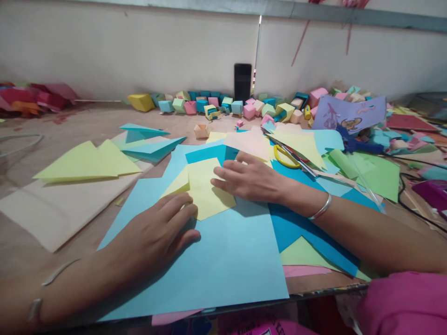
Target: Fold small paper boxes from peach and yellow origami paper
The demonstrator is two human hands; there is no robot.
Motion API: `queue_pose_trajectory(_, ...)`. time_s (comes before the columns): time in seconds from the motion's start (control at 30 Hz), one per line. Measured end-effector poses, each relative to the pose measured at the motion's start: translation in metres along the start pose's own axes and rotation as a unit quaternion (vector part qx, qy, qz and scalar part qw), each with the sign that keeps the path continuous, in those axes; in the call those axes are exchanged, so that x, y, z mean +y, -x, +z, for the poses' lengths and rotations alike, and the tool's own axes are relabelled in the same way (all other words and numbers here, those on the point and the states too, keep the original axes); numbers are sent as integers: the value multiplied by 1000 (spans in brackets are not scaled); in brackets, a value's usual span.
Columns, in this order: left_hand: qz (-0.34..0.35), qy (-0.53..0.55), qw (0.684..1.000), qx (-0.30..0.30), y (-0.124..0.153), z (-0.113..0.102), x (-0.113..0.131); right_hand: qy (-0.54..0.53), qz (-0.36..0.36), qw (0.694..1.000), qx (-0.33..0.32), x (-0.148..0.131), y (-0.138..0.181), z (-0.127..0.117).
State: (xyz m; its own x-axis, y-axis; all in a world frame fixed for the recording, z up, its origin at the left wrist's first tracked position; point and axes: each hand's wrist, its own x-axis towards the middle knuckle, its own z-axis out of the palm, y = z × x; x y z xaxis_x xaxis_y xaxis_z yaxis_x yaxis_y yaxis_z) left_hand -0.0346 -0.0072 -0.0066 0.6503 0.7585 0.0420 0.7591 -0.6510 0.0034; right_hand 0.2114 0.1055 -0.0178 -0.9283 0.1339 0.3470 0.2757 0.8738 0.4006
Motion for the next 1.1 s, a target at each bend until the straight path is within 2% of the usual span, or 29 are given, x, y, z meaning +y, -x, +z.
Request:
queue_pose_trajectory(0.07,3,34,999,0,-1,1,0,33,-38,999,10,-3,-2,-4)
queue_pose_trajectory(0.23,0,31,999,16,-2,2,-2,22,-47,999,13,-4,0,-5)
queue_pose_trajectory(0.43,6,-6,998,55,2,5,-4,-94,-49,993,43,-9,4,-4)
queue_pose_trajectory(0.6,14,-36,997,65,4,3,0,-222,-76,972,25,-16,2,-3)
queue_pose_trajectory(0.73,20,-56,997,52,6,1,2,-342,-24,940,-4,-23,-4,-7)
queue_pose_trajectory(0.9,46,-34,997,60,12,2,3,-440,129,886,-72,-28,-11,-15)
queue_pose_trajectory(1.0,74,-28,992,100,14,5,5,-421,181,883,-102,-34,-13,-18)
queue_pose_trajectory(1.1,89,-14,988,128,14,8,7,-359,221,902,-89,-42,-14,-15)
